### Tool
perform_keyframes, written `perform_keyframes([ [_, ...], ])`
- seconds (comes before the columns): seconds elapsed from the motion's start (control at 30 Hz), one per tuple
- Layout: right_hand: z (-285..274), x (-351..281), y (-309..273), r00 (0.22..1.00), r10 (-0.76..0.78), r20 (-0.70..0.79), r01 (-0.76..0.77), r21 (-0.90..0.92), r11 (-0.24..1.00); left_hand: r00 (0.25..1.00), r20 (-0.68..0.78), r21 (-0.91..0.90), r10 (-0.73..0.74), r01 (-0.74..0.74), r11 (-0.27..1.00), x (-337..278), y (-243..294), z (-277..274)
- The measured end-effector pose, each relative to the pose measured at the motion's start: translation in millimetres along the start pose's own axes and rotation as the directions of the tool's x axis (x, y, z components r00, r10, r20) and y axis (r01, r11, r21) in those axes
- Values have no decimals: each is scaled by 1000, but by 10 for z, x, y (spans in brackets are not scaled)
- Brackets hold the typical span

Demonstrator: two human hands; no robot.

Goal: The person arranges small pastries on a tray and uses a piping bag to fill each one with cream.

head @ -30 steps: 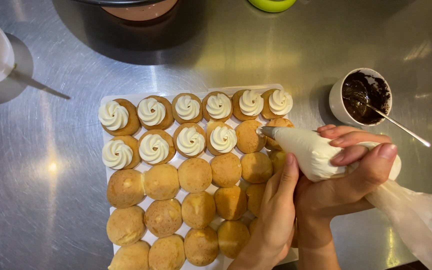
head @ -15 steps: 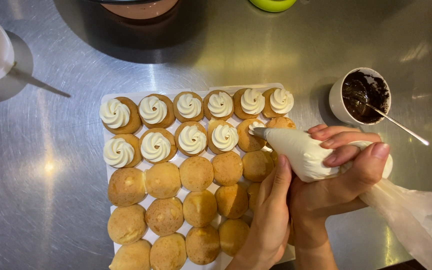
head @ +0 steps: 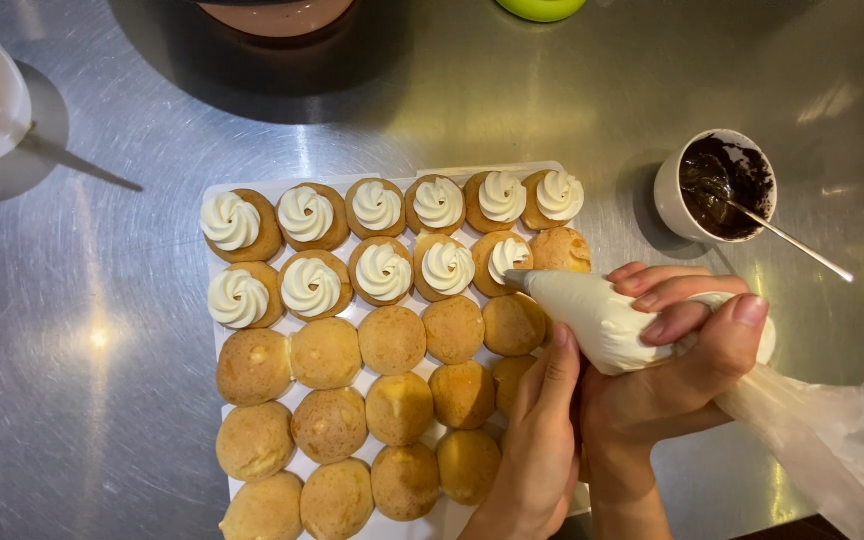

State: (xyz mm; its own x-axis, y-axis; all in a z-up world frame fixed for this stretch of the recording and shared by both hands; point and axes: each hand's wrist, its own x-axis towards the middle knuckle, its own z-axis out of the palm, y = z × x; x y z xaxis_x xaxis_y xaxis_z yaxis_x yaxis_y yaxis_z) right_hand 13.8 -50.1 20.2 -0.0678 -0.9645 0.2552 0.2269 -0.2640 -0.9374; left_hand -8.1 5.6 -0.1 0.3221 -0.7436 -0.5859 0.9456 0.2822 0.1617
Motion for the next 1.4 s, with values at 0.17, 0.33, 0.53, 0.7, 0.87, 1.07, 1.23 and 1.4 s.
perform_keyframes([
  [0.17,-49,17,-13,1000,21,-16,-21,-22,1000,999,-11,6,-46,46,999,-26,-4,23],
  [0.33,-97,81,22,1000,-20,-6,20,-47,999,999,-20,80,-28,29,996,23,-62,31],
  [0.53,-87,137,44,999,-41,-33,39,-47,998,989,-107,74,-98,106,992,62,-68,103],
  [0.7,-68,209,71,997,-71,-26,70,-42,997,995,-65,70,-78,82,994,133,-101,134],
  [0.87,17,277,61,998,-54,-27,55,17,998,994,-76,5,-77,77,997,203,-90,195],
  [1.07,110,407,-115,998,54,-38,-47,151,987,988,97,99,117,-127,987,114,5,306],
  [1.23,39,598,-194,981,60,-184,-31,159,987,978,195,234,74,-120,965,201,-270,255],
  [1.4,-225,604,111,985,-139,-99,133,-61,989,977,213,152,29,-62,986,299,-441,224],
])
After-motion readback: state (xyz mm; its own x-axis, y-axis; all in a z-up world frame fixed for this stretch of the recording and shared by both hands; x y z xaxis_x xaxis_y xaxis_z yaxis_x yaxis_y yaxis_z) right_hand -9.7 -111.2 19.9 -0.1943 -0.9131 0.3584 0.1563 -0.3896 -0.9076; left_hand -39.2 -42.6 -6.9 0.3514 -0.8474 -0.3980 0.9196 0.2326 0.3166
